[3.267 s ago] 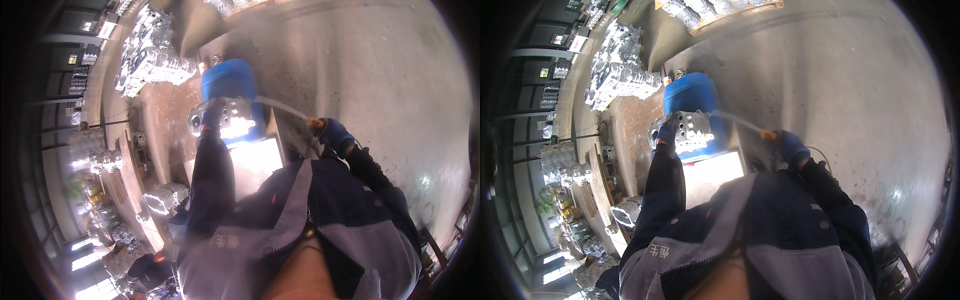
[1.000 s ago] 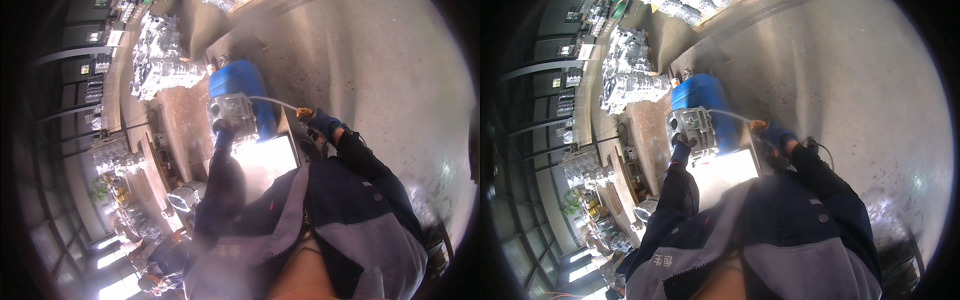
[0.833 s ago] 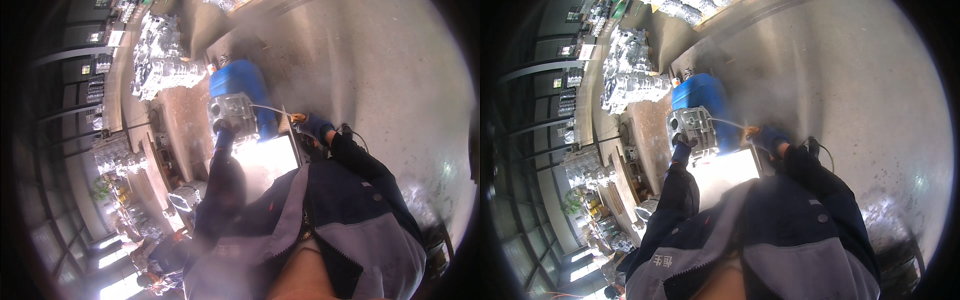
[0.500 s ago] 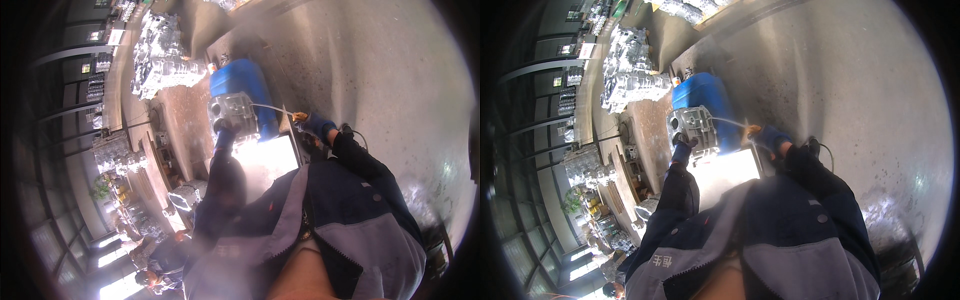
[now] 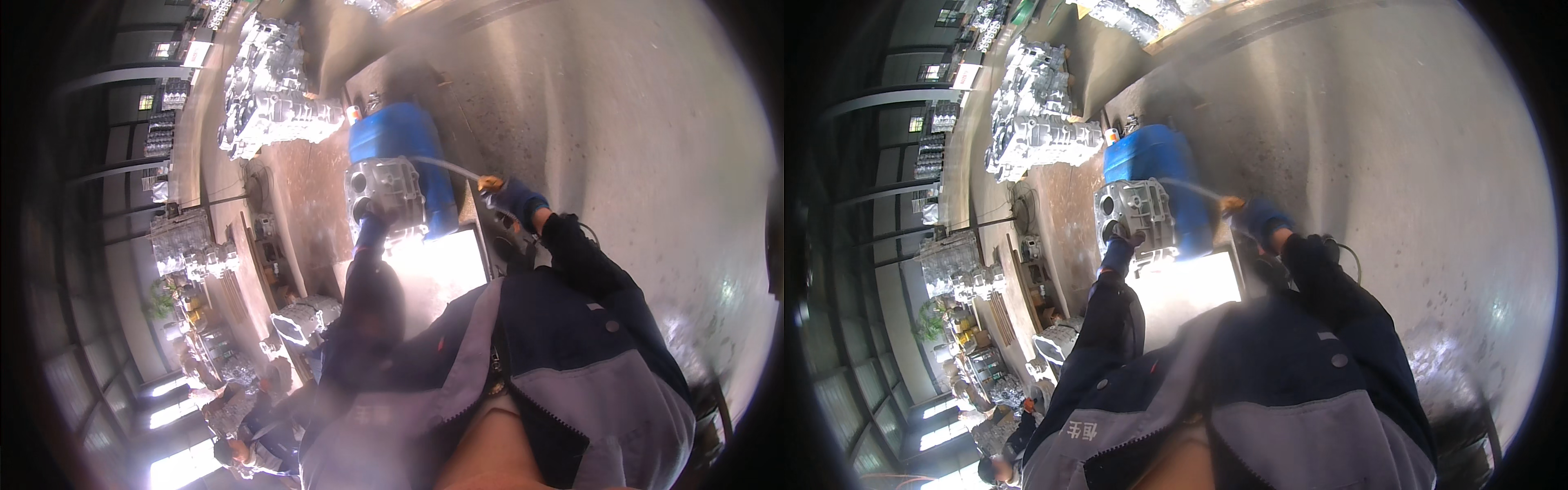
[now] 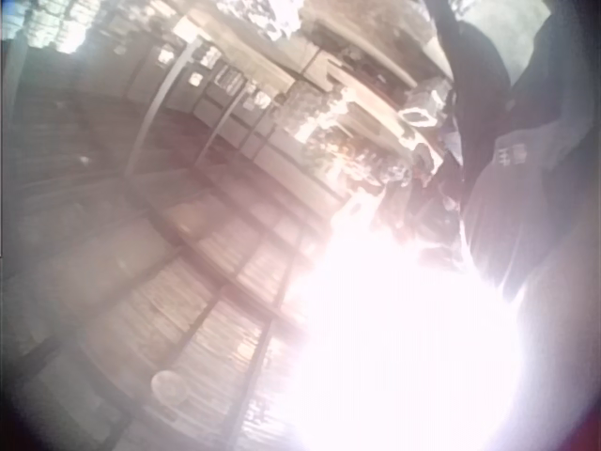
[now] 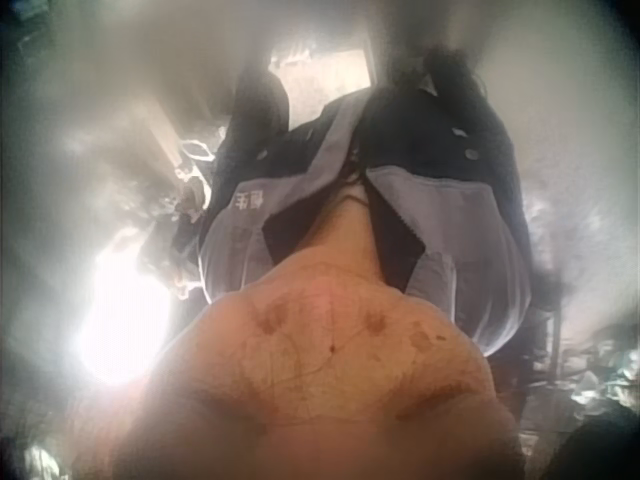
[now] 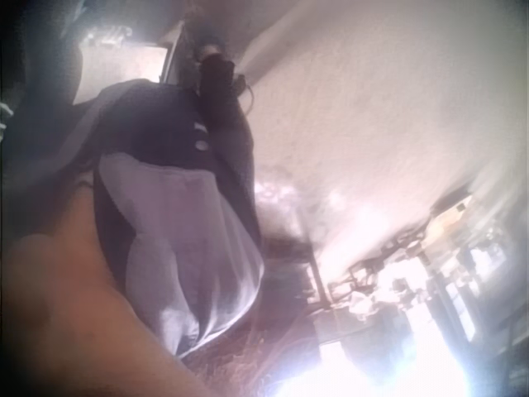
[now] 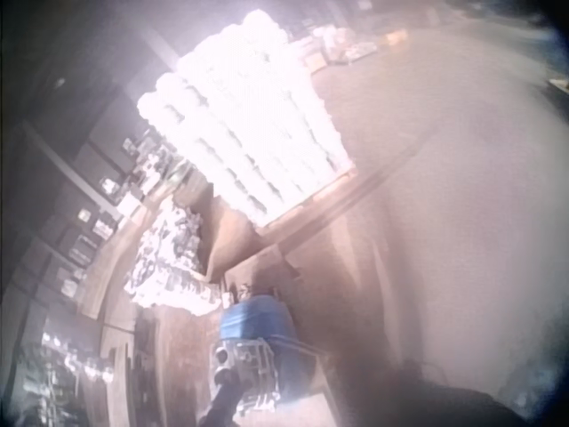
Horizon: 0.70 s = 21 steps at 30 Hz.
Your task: The person repeatedly picks up metal engine blocks, sprays them with a hose, and places them on a blue barrel. The person rotates the parts to spray different sides and then sets them aside on a table.
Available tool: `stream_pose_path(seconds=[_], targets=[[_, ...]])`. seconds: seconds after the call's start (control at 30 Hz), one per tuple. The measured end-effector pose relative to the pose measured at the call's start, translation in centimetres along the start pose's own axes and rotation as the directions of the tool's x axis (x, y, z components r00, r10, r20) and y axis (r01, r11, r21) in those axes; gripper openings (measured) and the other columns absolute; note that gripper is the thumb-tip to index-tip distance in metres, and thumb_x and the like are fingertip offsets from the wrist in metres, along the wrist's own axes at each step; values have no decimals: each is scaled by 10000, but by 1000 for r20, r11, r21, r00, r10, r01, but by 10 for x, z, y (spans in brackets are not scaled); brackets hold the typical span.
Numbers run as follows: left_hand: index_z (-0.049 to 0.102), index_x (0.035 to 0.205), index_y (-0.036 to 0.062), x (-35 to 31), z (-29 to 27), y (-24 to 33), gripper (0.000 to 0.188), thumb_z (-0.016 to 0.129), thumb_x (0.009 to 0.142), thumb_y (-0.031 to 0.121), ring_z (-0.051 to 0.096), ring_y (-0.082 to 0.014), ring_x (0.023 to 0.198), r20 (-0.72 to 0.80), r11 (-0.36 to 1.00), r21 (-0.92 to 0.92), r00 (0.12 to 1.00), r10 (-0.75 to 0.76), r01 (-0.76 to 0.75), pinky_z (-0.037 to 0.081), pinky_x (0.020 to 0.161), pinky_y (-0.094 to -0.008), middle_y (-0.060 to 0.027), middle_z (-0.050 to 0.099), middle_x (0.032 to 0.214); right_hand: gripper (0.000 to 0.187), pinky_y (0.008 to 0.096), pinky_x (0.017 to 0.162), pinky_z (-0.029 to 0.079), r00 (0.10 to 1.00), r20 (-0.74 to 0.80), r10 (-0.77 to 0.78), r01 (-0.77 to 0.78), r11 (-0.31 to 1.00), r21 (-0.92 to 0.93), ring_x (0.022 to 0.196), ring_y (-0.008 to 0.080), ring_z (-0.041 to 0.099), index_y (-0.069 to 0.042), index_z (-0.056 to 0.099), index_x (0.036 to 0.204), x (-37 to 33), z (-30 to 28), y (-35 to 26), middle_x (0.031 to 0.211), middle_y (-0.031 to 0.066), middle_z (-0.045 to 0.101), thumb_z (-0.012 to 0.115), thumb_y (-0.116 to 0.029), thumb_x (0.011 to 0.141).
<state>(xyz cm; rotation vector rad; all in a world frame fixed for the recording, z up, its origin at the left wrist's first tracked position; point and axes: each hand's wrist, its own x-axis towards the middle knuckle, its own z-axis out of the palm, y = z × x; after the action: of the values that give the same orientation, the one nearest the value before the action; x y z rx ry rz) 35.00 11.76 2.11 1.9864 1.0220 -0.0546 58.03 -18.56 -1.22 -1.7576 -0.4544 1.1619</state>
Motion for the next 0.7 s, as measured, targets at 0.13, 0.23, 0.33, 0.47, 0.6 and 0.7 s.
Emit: stream_pose_path(seconds=[0.13,0.23,0.33,0.47,0.6,0.7], targets=[[513,1239,-12,4,4,5,512,749,814,150,589,-216,1018,-65,983,178,996,61,-48,452,892,-331,-115,634,1123,400,371,557,526,986,153,70,-60,996,-69,569,234,660,-35,691,1003,-3,-5,-6,704,113,680,569,-408,927],[491,1278,-21,-1,7,17,605,772,785,189,570,-231,1066,-74,984,176,997,30,-16,449,912,-344,-137,606,1176,431,386,619,545,959,125,255,-271,953,133,598,263,676,-12,675,980,-16,-18,-18,704,143,681,560,-424,927],[469,1317,-30,-5,7,28,698,795,756,228,551,-246,1114,-84,983,186,997,4,12,445,932,-358,-158,577,1229,348,360,536,510,987,121,110,-106,994,-36,557,218,656,-37,693,925,-24,-16,-35,635,102,652,598,-371,919],[464,1335,-24,8,4,11,716,790,750,228,538,-278,1141,-60,870,493,996,60,-23,437,950,-374,-173,562,1244,255,320,456,454,969,184,164,-178,982,60,495,153,595,-64,679,1019,-24,-19,-47,608,53,614,589,-289,942],[496,1309,-5,34,6,-36,733,821,709,261,559,-300,1118,-55,763,647,997,51,-3,443,947,-386,-178,588,1212,233,320,434,440,941,317,119,-184,966,183,473,139,566,-71,654,1085,-24,-32,-52,616,49,604,572,-246,955],[547,1257,20,42,7,-43,745,870,651,310,599,-309,1062,-148,787,612,989,15,80,458,930,-393,-176,638,1152,265,330,463,456,920,353,172,-170,985,-36,492,154,589,-67,648,1075,-36,-47,-52,628,71,619,599,-289,938]])
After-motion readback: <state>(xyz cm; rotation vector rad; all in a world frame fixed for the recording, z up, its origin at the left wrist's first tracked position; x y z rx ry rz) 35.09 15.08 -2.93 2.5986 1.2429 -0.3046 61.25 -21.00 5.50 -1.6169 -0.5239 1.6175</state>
